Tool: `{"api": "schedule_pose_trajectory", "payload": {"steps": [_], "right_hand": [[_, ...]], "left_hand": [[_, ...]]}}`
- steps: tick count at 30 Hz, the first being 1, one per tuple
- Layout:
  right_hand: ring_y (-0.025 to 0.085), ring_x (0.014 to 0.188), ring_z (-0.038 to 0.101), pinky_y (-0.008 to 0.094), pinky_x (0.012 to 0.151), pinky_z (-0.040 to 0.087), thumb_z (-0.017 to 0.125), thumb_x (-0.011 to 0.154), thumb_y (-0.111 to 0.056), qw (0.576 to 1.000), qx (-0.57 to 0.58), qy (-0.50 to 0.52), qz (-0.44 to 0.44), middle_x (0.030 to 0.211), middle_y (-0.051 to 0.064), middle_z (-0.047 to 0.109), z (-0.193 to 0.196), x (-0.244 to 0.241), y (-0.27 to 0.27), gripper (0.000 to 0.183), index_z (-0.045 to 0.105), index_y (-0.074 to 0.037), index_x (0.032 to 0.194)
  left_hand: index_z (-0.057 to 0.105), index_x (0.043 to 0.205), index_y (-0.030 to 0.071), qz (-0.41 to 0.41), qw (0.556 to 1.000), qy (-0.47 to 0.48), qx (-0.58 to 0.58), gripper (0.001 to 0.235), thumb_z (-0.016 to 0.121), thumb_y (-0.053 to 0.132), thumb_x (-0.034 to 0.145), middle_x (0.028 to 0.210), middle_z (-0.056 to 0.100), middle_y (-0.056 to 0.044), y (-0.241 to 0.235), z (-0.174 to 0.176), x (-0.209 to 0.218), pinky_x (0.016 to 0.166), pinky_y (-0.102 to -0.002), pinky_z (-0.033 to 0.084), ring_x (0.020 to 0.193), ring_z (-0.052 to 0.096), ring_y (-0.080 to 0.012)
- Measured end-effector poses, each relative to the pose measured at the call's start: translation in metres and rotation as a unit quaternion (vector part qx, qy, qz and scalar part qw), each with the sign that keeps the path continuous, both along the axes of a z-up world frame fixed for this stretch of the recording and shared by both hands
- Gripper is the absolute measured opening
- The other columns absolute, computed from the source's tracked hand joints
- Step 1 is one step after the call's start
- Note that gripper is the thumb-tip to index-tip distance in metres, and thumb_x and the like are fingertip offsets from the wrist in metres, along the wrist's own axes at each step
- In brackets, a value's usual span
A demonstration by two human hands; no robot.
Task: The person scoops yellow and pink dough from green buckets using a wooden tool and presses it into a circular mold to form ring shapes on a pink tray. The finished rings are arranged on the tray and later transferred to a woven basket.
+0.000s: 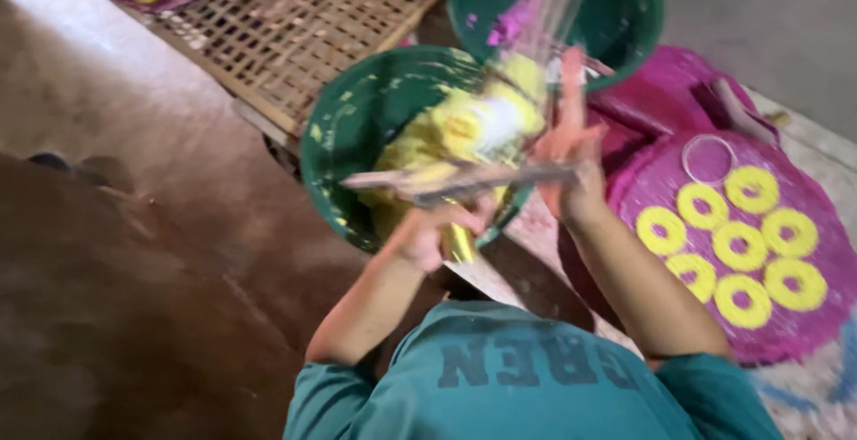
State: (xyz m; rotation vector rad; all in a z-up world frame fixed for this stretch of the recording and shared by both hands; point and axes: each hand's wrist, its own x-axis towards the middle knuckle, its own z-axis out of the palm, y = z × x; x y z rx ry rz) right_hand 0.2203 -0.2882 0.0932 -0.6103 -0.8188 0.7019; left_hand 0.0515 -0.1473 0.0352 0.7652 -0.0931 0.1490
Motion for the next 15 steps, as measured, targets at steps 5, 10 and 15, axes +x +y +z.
{"api": "schedule_pose_trajectory", "payload": {"steps": [5,10,15], "right_hand": [[0.043,0.111,0.067,0.047,0.079,0.063,0.058,0.106,-0.049,0.999,0.021,-0.009,-0.029,0.154,0.028,0.039,0.060,0.017,-0.086,0.086,0.004,-0.017,0.164],[0.047,0.120,0.066,0.048,0.089,0.065,0.055,0.107,-0.037,0.885,-0.121,-0.403,-0.199,0.160,0.027,0.042,0.094,0.012,-0.185,0.060,0.027,-0.030,0.160],[0.045,0.125,0.066,0.043,0.094,0.062,0.062,0.098,-0.018,0.708,-0.092,-0.638,-0.287,0.139,0.025,0.061,0.063,-0.020,-0.237,0.037,0.055,-0.029,0.133]], "left_hand": [[0.055,0.134,0.005,-0.096,0.983,-0.008,0.159,0.054,0.077,0.015,0.086,0.123,0.066,-0.005,-0.069,0.032,0.028,0.102,-0.034,0.053,0.115,0.062,-0.0198],[0.068,0.111,0.006,-0.084,0.767,0.040,0.634,0.038,0.082,0.029,0.083,0.098,0.074,-0.008,-0.086,0.079,0.045,0.079,-0.035,0.058,0.089,0.072,-0.0217],[0.068,0.116,0.008,-0.135,0.809,-0.016,0.571,0.034,0.077,0.024,0.087,0.106,0.074,-0.008,-0.144,0.082,0.062,0.083,-0.035,0.056,0.098,0.070,-0.0183]]}}
